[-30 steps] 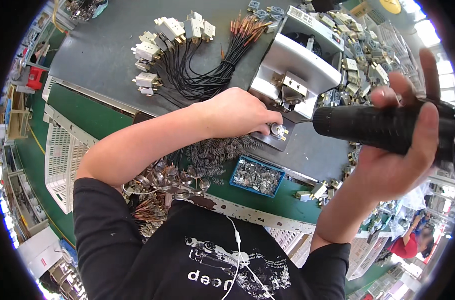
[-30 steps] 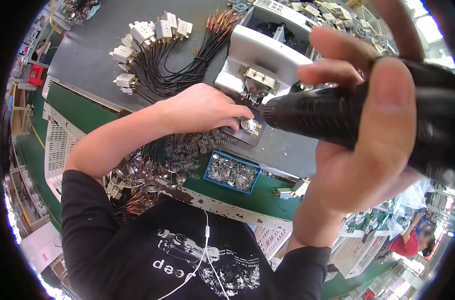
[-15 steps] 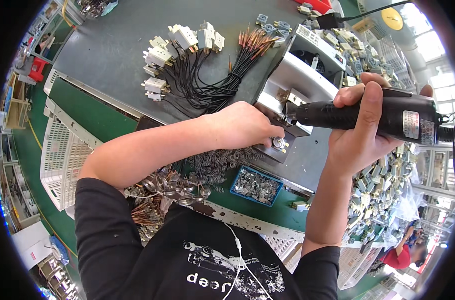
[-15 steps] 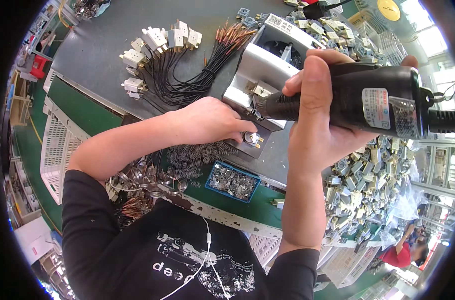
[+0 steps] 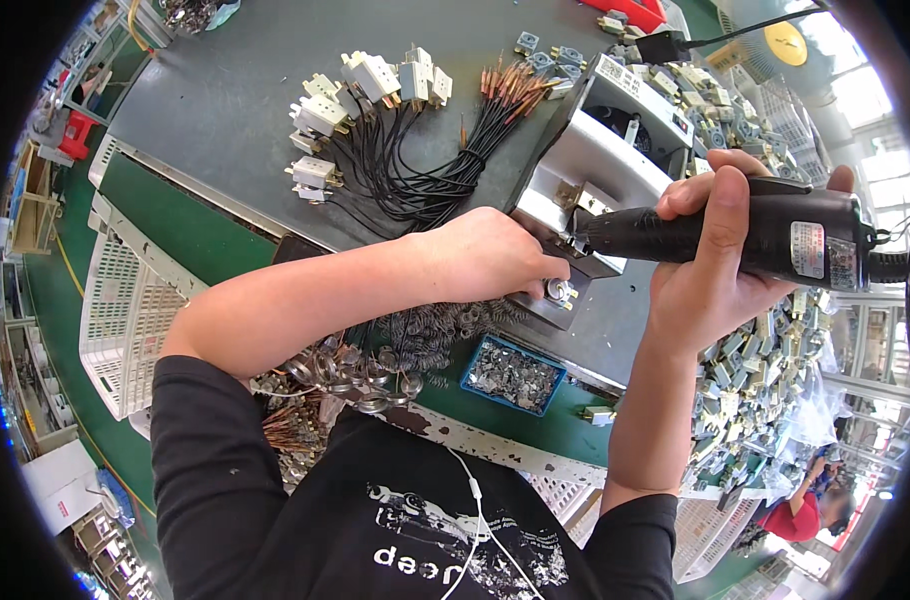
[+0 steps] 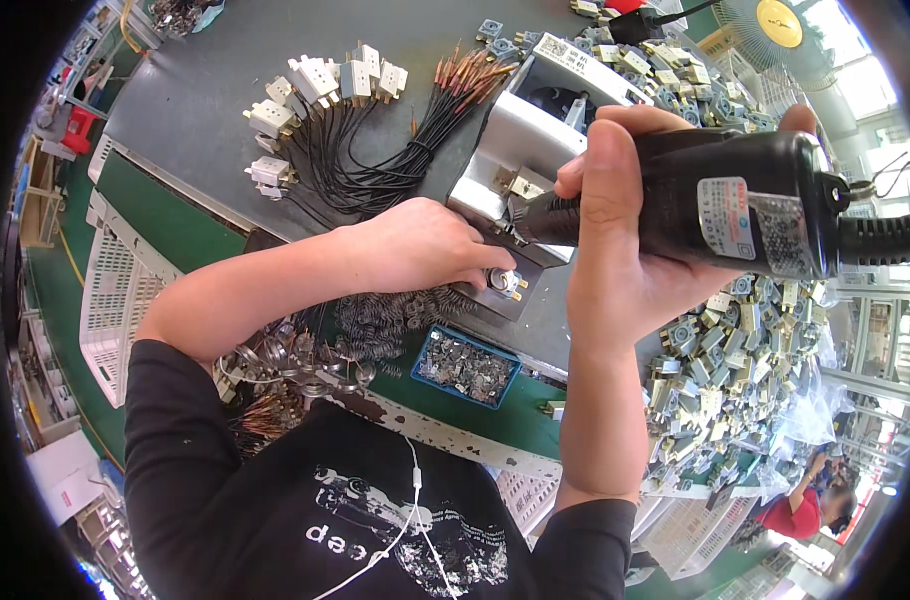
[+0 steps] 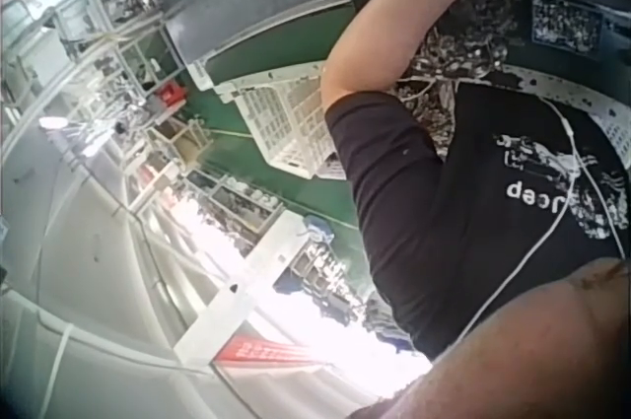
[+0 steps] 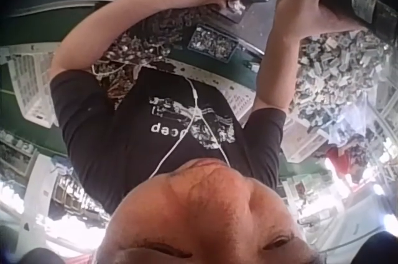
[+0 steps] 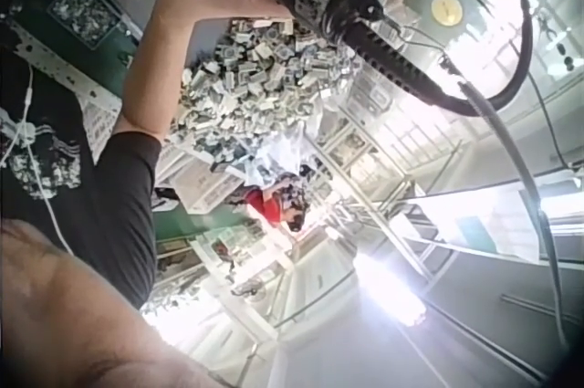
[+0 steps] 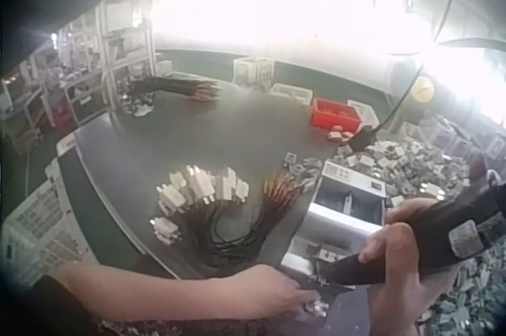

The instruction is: Assembling electronic modules by connecting wire harnesses and securing them with an electric screwdriver.

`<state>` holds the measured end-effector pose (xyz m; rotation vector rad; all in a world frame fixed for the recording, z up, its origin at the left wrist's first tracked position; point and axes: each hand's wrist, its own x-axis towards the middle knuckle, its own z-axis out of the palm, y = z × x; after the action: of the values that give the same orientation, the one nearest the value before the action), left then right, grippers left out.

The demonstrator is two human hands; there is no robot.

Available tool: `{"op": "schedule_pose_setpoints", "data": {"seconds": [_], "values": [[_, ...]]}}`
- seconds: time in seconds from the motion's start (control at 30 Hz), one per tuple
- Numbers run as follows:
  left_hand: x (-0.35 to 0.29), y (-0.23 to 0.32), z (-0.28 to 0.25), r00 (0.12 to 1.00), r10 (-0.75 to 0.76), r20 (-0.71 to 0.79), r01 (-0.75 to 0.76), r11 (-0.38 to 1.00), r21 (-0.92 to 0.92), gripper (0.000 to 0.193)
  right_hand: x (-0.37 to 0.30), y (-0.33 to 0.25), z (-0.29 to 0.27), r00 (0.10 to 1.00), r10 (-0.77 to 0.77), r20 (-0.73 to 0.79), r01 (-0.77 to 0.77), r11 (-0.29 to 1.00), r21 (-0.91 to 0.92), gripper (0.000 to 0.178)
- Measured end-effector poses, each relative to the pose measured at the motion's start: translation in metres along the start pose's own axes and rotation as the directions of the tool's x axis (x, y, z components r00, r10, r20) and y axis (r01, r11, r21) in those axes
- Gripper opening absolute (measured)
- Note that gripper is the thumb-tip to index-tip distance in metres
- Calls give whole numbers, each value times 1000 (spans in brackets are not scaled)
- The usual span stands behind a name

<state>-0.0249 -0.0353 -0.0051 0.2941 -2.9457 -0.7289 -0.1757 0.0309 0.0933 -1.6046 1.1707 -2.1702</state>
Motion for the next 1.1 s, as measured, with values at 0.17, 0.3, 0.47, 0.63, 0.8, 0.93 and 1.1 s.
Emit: {"op": "schedule_pose_setpoints", "data": {"seconds": [0.17, 0.3, 0.47, 0.63, 0.8, 0.93, 1.1], "values": [[1, 1, -1, 1000, 4, 1, -4, 1000, 13, 30, 1, -1, 6, 1000, -14, -16, 13, 999, -33, 84], [-1, 1, -1, 1000, -1, 6, 1, 1000, 26, 30, 1, -1, 6, 1000, -9, 1, 9, 999, -40, 85], [1, 2, -2, 1000, -4, 19, 3, 1000, 27, 30, -2, 0, 5, 999, -32, -5, 32, 998, -58, 84], [0, 0, -1, 1000, -6, 17, 6, 1000, 20, 29, -2, -1, 6, 1000, -17, -2, 17, 998, -61, 83], [1, 3, -6, 998, -42, 56, 42, 999, 11, 26, -4, -3, 6, 1000, -17, 7, 18, 996, -83, 82], [0, 3, -4, 998, -41, 49, 41, 999, 11, 26, -3, -1, 3, 1000, -26, 14, 27, 997, -78, 83], [0, 1, -3, 999, -22, 35, 22, 1000, 4, 29, 4, 10, -11, 983, -70, 168, 57, 995, 79, 84]]}}
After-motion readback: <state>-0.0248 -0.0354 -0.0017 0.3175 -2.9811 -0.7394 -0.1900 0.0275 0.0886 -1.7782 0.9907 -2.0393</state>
